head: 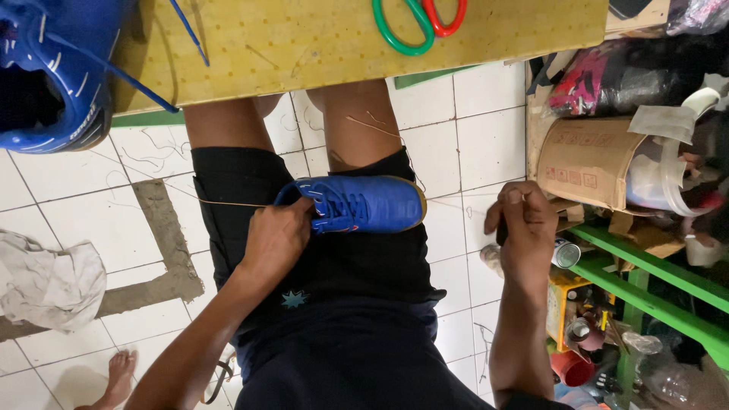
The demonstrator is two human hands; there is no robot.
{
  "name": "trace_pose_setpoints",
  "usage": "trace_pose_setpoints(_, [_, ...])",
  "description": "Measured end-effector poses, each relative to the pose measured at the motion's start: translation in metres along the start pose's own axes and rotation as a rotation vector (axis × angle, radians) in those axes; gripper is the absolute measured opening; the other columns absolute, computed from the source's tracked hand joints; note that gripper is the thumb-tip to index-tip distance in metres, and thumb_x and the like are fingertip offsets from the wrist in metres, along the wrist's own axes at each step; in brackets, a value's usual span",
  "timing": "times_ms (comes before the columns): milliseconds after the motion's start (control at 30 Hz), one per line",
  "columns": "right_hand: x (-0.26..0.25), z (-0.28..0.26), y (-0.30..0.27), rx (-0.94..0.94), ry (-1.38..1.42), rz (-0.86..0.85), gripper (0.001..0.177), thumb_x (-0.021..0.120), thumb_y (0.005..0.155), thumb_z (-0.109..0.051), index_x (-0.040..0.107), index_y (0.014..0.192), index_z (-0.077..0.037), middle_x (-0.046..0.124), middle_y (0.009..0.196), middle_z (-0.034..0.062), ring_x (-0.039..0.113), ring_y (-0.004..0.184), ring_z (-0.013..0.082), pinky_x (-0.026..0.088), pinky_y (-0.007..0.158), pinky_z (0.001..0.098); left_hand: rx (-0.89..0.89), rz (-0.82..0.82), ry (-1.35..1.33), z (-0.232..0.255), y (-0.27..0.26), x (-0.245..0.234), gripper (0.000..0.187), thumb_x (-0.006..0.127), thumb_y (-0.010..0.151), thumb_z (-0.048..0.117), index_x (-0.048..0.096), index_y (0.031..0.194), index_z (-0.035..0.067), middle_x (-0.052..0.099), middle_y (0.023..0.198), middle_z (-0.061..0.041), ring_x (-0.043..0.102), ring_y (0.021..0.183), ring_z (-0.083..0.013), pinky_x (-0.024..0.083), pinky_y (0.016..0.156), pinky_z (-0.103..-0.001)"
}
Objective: The person sits on the floor and sews a blue shoe held on their lap using a needle and thread. They repeatedly pull the thread through the shoe's material to stitch it.
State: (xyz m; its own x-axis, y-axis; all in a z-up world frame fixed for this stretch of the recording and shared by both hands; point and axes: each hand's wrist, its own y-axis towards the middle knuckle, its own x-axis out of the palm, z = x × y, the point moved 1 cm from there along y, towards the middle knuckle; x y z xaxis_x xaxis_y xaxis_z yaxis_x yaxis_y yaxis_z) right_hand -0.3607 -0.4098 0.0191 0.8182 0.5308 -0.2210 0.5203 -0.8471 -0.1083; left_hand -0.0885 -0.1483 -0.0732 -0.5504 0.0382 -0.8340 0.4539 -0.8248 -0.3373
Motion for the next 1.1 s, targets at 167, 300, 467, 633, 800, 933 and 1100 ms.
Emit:
trace_pose_setpoints(167, [-0.026, -0.049, 0.008, 0.248, -0.322, -0.635, 0.017, 0.068, 0.093, -0.013, 0.08, 0.101, -0.005, 0.065, 0.05, 0.0145, 0.055, 0.04, 0.0158, 0.047, 0.044, 0.0268, -0.081, -0.022, -0.061, 0.009, -0.006, -0.003, 0.021, 0.058, 0.093, 0.021, 0.073, 0.104, 0.031, 0.067, 0.054, -0.008, 0.074, 0.061, -0.0395, 0.062, 0.061, -0.053])
trace_pose_setpoints(300, [0.008, -0.114, 0.023, 0.529, -0.843, -0.494, 0.069, 0.072, 0.093, -0.012, 0.053, 0.159, -0.011, 0.08, 0.102, 0.026, 0.077, 0.09, 0.0491, 0.062, 0.076, 0.0529, -0.094, -0.014, -0.063, 0.015, -0.012, -0.011, 0.02, 0.061, 0.091, 0.022, 0.072, 0.105, 0.03, 0.069, 0.058, -0.009, 0.074, 0.063, -0.0396, 0.061, 0.064, -0.056])
trace_pose_setpoints(467, [0.043, -0.127, 0.019, 0.378, -0.78, -0.281, 0.084, 0.071, 0.095, -0.025, 0.032, 0.167, -0.004, 0.079, 0.108, 0.0217, 0.07, 0.081, 0.0426, 0.054, 0.082, 0.0487, -0.146, -0.015, -0.137, 0.011, -0.017, 0.006, 0.019, 0.06, 0.093, 0.024, 0.073, 0.106, 0.029, 0.072, 0.062, -0.01, 0.074, 0.067, -0.0415, 0.061, 0.068, -0.056])
trace_pose_setpoints(633, [0.062, -0.056, 0.03, 0.428, -0.571, -0.586, 0.115, 0.082, 0.081, -0.021, 0.01, 0.171, -0.014, 0.083, 0.089, 0.0179, 0.068, 0.057, 0.0289, 0.05, 0.057, 0.0328, -0.12, -0.021, -0.128, 0.002, -0.018, 0.013, 0.024, 0.058, 0.092, 0.024, 0.073, 0.108, 0.031, 0.071, 0.061, -0.009, 0.074, 0.065, -0.0399, 0.062, 0.067, -0.055])
trace_pose_setpoints(800, [0.023, 0.005, 0.016, 0.369, 0.079, -0.829, 0.043, 0.079, 0.081, 0.004, 0.041, 0.094, -0.012, 0.082, 0.101, 0.0276, 0.078, 0.062, 0.0228, 0.044, 0.041, 0.0192, -0.1, -0.002, -0.165, -0.003, -0.019, 0.018, 0.021, 0.059, 0.091, 0.024, 0.073, 0.105, 0.03, 0.072, 0.064, -0.008, 0.075, 0.067, -0.0383, 0.061, 0.066, -0.055])
trace_pose_setpoints(933, [-0.047, 0.022, 0.022, 0.299, 0.315, -0.622, 0.046, 0.084, 0.077, 0.001, 0.043, 0.093, -0.013, 0.071, 0.126, 0.035, 0.083, 0.086, 0.0425, 0.07, 0.05, 0.0384, -0.071, 0.006, -0.151, 0.008, -0.02, 0.009, 0.018, 0.06, 0.092, 0.025, 0.073, 0.104, 0.027, 0.072, 0.065, -0.007, 0.075, 0.067, -0.0371, 0.062, 0.063, -0.054])
trace_pose_setpoints(1100, [-0.018, 0.013, 0.013, 0.393, -0.038, -0.969, 0.016, 0.076, 0.081, 0.009, 0.067, 0.084, -0.004, 0.085, 0.077, 0.0158, 0.083, 0.062, 0.0245, 0.051, 0.043, 0.0252, -0.043, 0.032, -0.12, 0.003, -0.019, 0.02, 0.021, 0.059, 0.092, 0.023, 0.072, 0.107, 0.029, 0.071, 0.063, -0.008, 0.073, 0.064, -0.0375, 0.061, 0.061, -0.054])
